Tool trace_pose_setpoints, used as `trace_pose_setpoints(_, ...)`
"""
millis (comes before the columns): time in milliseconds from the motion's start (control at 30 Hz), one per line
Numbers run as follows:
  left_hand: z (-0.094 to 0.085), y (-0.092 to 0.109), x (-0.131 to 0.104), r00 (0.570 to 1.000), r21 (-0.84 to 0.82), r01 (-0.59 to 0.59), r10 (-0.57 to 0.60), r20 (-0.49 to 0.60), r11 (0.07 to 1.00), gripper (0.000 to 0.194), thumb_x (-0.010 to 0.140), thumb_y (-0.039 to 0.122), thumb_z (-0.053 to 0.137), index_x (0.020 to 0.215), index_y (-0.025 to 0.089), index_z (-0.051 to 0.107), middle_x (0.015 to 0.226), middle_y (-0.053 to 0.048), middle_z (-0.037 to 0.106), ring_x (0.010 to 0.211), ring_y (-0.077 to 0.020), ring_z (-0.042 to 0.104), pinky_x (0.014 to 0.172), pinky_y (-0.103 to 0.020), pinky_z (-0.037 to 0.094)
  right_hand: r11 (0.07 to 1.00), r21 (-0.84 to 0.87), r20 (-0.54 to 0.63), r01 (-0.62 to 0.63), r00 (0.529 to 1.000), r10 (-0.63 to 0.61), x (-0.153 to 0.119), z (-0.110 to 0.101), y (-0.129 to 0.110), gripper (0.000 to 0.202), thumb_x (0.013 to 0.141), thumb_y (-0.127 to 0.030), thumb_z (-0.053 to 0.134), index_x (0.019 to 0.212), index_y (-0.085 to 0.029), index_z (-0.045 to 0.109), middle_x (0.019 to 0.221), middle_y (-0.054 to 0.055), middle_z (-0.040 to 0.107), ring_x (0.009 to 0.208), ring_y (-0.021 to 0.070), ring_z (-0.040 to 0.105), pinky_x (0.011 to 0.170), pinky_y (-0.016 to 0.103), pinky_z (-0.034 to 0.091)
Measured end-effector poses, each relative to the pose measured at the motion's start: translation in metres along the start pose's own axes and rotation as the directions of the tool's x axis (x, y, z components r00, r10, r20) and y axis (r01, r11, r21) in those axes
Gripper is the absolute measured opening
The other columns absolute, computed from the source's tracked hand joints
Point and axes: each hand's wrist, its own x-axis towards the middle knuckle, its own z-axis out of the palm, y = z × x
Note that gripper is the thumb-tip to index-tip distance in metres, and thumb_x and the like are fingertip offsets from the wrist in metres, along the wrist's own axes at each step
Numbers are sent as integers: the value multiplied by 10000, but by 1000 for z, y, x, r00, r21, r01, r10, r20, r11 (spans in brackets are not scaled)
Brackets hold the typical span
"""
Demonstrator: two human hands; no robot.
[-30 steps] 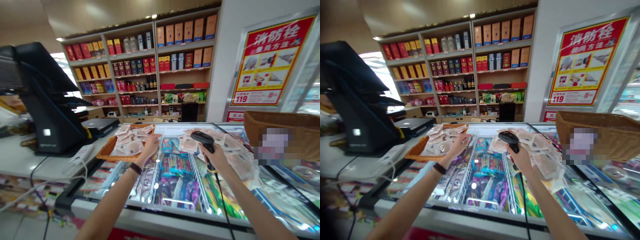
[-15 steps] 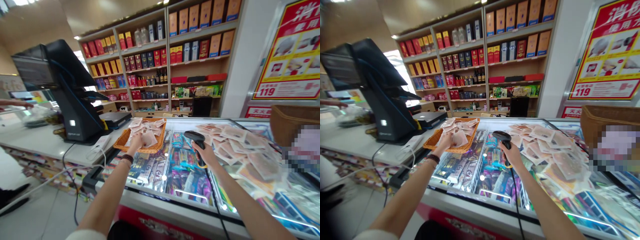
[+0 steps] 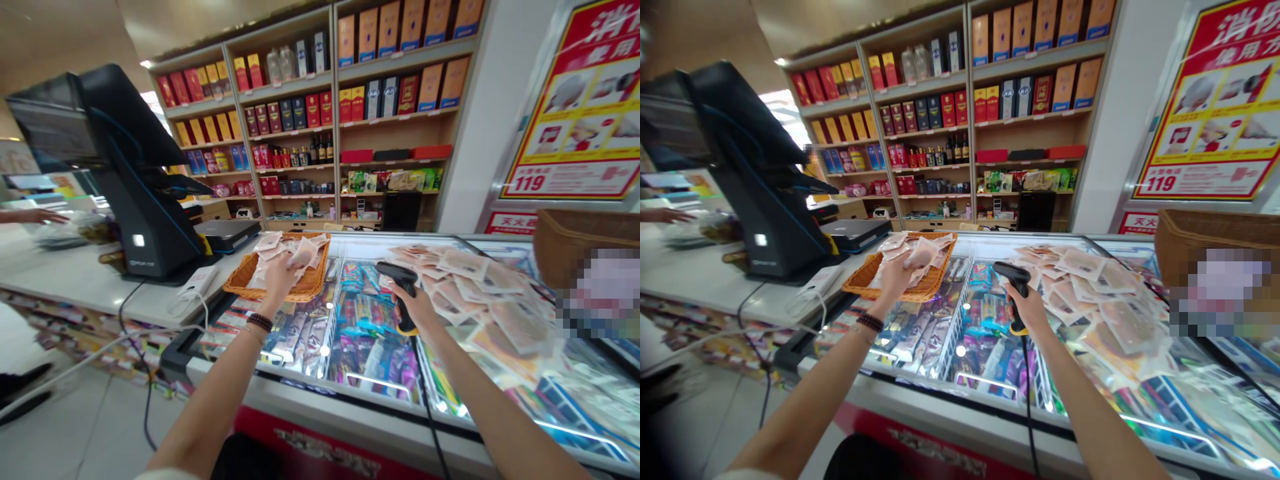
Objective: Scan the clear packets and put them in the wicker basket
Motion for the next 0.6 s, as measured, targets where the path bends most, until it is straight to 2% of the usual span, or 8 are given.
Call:
trace_pose_setpoints(67,12,17,-6,999,-170,-30,24,-38,985,261,961,342,628,1106,180,773,988,-103,804,981,-289,728,864,-340,527,1000,-6,9,2,1000,-2,0,0,0,499,613,-639,845,655,-248,539,487,-37,550,351,129,494,327,267,403)
trace_pose_setpoints(133,30,36,-14,998,-372,-62,62,-12,926,260,958,347,631,1089,173,774,954,-91,803,923,-272,731,851,-344,545,1000,-1,-1,1,1000,-1,-1,0,-1,511,608,-652,845,656,-249,534,490,-38,546,353,129,492,325,268,401)
trace_pose_setpoints(200,53,55,-24,996,-589,-46,86,40,807,250,925,339,679,1089,174,773,978,-87,810,920,-264,740,869,-356,571,1000,11,-5,0,1000,0,-1,1,-1,524,595,-660,850,653,-251,527,497,-41,544,357,128,494,327,269,403)
trace_pose_setpoints(300,93,77,-39,970,-829,188,32,240,527,280,887,381,736,1063,165,760,1002,-113,812,879,-275,766,807,-390,626,1000,19,2,6,1000,-6,-1,1,-2,533,585,-664,855,652,-254,522,528,-35,564,369,128,496,334,276,408)
trace_pose_setpoints(367,117,84,-47,941,-883,315,4,337,348,318,847,387,786,1072,165,752,1033,-121,812,891,-278,779,813,-411,646,1000,19,3,11,1000,-11,-2,1,-2,531,591,-667,848,653,-253,523,547,-29,580,374,126,495,340,278,410)
trace_pose_setpoints(433,136,86,-50,919,-892,389,-38,392,230,338,807,362,826,1064,158,745,1044,-130,811,915,-276,784,850,-426,652,1000,-1,11,-2,1000,2,-1,-1,-2,527,606,-674,835,646,-253,521,526,-29,571,369,128,494,344,275,401)
trace_pose_setpoints(500,146,84,-49,904,-890,426,-99,415,161,347,789,334,839,1062,145,736,1060,-145,808,942,-271,785,891,-435,648,999,-44,40,-9,999,11,0,-3,-1,523,627,-681,817,640,-254,515,492,-31,556,353,129,489,345,270,384)
trace_pose_setpoints(600,151,79,-46,904,-900,421,-138,405,116,382,792,326,835,1107,140,725,1130,-167,799,1015,-278,782,938,-441,636,991,-129,111,28,994,-14,2,-7,3,495,680,-674,787,657,-249,534,489,-26,575,339,130,491,356,268,376)
